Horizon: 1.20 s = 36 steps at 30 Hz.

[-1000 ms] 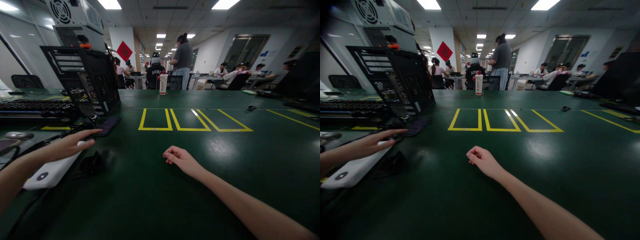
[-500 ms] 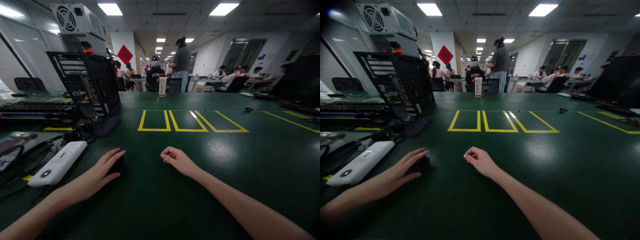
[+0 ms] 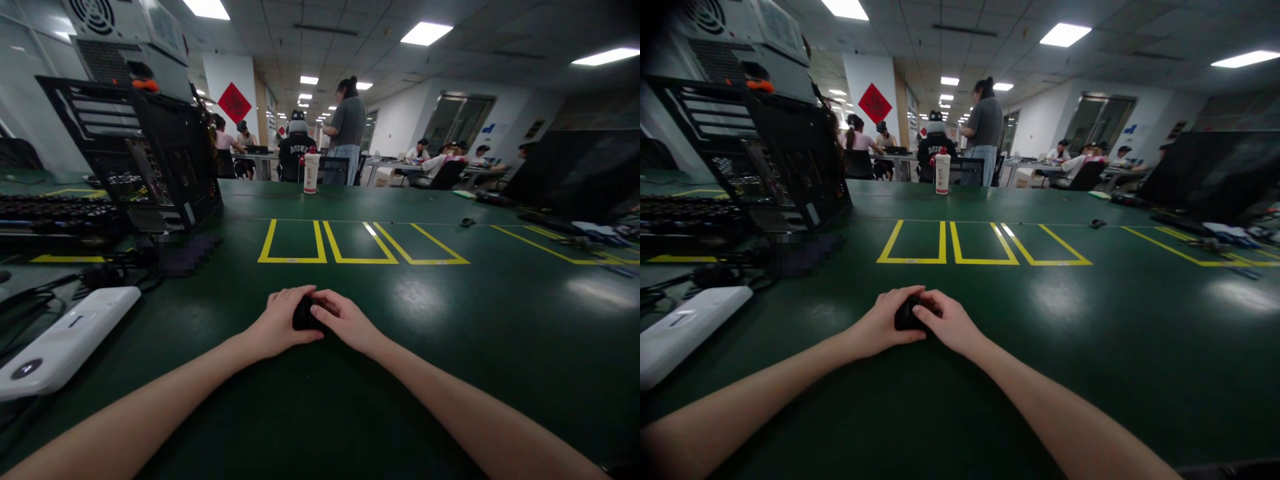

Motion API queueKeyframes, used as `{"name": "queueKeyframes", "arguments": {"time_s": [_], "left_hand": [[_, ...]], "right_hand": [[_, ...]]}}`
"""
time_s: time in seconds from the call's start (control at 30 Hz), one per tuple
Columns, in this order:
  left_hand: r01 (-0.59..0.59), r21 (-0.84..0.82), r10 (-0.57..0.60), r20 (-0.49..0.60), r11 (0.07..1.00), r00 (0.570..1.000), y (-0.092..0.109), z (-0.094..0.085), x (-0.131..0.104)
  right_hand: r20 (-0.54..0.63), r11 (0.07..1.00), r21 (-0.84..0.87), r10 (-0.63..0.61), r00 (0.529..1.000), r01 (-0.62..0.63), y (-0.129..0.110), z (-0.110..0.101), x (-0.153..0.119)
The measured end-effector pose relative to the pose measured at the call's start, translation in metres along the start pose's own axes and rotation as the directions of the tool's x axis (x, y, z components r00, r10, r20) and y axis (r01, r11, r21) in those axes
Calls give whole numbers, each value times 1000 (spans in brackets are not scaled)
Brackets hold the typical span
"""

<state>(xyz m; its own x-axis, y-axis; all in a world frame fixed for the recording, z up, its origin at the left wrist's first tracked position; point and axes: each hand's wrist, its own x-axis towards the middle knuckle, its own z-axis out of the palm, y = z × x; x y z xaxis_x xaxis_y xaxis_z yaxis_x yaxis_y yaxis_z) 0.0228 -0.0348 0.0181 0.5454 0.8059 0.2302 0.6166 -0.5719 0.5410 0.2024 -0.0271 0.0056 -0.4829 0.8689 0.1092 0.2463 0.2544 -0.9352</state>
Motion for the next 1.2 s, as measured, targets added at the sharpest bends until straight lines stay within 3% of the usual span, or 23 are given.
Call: {"name": "queueKeyframes", "arguments": {"time_s": [0.17, 0.37, 0.5, 0.67, 0.8, 0.93, 1.1, 1.2], "left_hand": [[83, -32, -82, 9, 996, 997, -4, 3, -3], [-61, 33, 62, -26, 998, 998, -2, 2, -7], [-171, 134, 173, -5, 976, 985, 0, -1, -10], [-186, 240, 203, -50, 953, 978, -4, 4, -9], [-212, 234, 232, -62, 949, 971, 1, 4, -12], [-232, 193, 230, 33, 953, 973, 7, -3, -18], [-265, 73, 252, 154, 961, 955, 5, -20, -18], [-221, 15, 212, 231, 975, 949, -1, -33, -14]], "right_hand": [[29, 998, 49, 37, 999, -39, 2, -1, 3], [73, 978, 202, 39, 997, -53, -1, -2, 1], [61, 976, 211, 34, 998, -46, -8, -1, -3], [53, 956, 282, 70, 996, -83, -8, 3, -4], [54, 932, 357, 47, 997, -63, -4, 5, -2], [136, 915, 391, 46, 990, -96, -5, 6, -2], [89, 951, 303, 34, 995, -60, -9, 8, -4], [73, 953, 299, 36, 997, -56, -8, 7, -3]]}}
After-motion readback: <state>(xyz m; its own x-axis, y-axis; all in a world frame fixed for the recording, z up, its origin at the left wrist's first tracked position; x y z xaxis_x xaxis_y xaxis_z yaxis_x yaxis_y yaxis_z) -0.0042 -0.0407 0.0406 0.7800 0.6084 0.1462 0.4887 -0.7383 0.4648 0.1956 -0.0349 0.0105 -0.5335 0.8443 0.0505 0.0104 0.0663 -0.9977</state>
